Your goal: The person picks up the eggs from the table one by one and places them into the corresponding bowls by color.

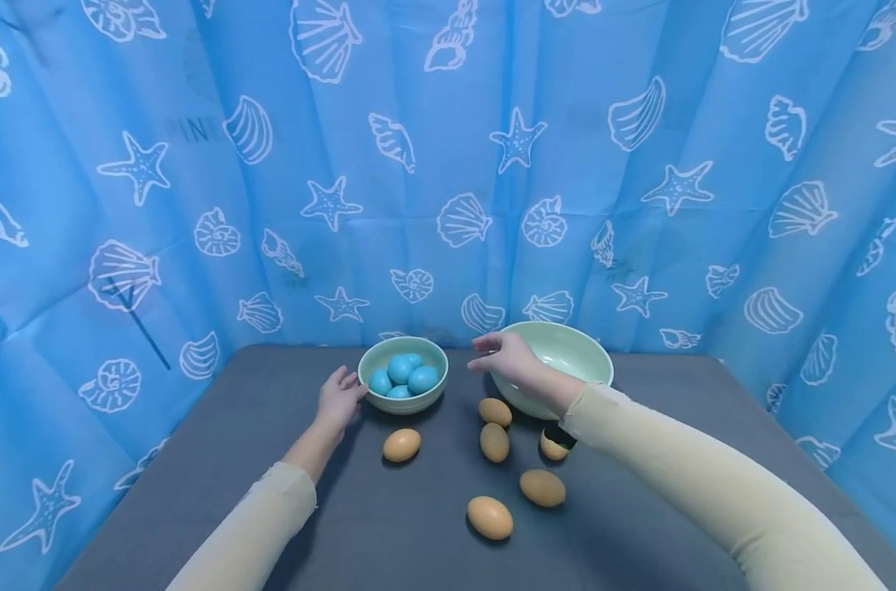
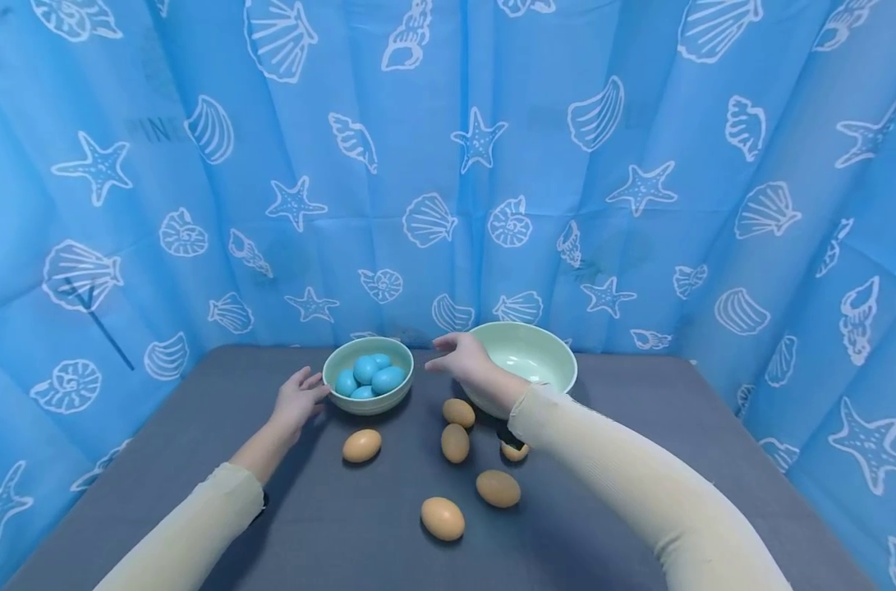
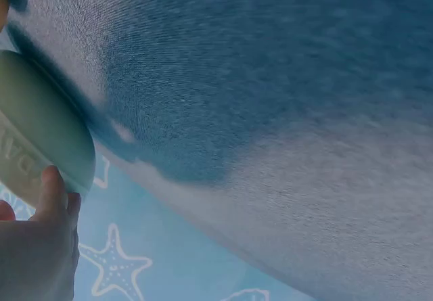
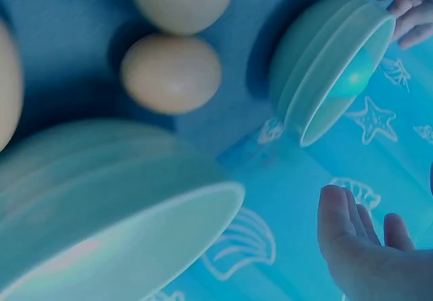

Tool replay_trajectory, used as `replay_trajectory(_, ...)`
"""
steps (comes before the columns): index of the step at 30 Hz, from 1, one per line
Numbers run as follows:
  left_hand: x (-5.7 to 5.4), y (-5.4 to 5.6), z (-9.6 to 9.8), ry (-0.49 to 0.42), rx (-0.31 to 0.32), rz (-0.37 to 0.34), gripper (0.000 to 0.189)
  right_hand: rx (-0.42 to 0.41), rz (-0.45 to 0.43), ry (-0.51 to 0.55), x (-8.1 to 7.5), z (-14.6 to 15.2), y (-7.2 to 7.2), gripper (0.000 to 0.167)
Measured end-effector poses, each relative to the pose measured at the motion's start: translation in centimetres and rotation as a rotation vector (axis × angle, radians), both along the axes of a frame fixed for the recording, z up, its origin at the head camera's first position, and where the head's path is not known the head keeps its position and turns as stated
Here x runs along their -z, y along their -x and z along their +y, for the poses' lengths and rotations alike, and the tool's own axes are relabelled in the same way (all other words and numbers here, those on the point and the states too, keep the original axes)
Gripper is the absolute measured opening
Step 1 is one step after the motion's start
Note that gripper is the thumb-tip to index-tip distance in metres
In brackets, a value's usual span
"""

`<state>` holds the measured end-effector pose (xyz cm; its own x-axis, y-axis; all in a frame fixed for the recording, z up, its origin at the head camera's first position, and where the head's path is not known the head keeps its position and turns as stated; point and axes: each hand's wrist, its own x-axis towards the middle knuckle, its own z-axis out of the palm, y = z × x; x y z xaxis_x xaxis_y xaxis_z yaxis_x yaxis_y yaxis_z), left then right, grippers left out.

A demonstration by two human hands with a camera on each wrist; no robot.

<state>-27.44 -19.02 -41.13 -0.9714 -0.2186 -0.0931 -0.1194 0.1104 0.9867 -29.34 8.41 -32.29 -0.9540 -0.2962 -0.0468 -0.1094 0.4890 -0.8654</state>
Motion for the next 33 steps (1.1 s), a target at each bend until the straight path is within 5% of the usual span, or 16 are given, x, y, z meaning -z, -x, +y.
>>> replay_trajectory(15,0.3,-3.5,-2.6,0.159,0.12,0.038,0.06,0.015,0.016,0.019,-1.7,5.6,0.4,0.049)
replay_trajectory(33,1.5,-6.0,-2.6,0.303,0.211,0.021,0.05,0.156,0.002,0.077,-0.6,12.1,0.4,0.065)
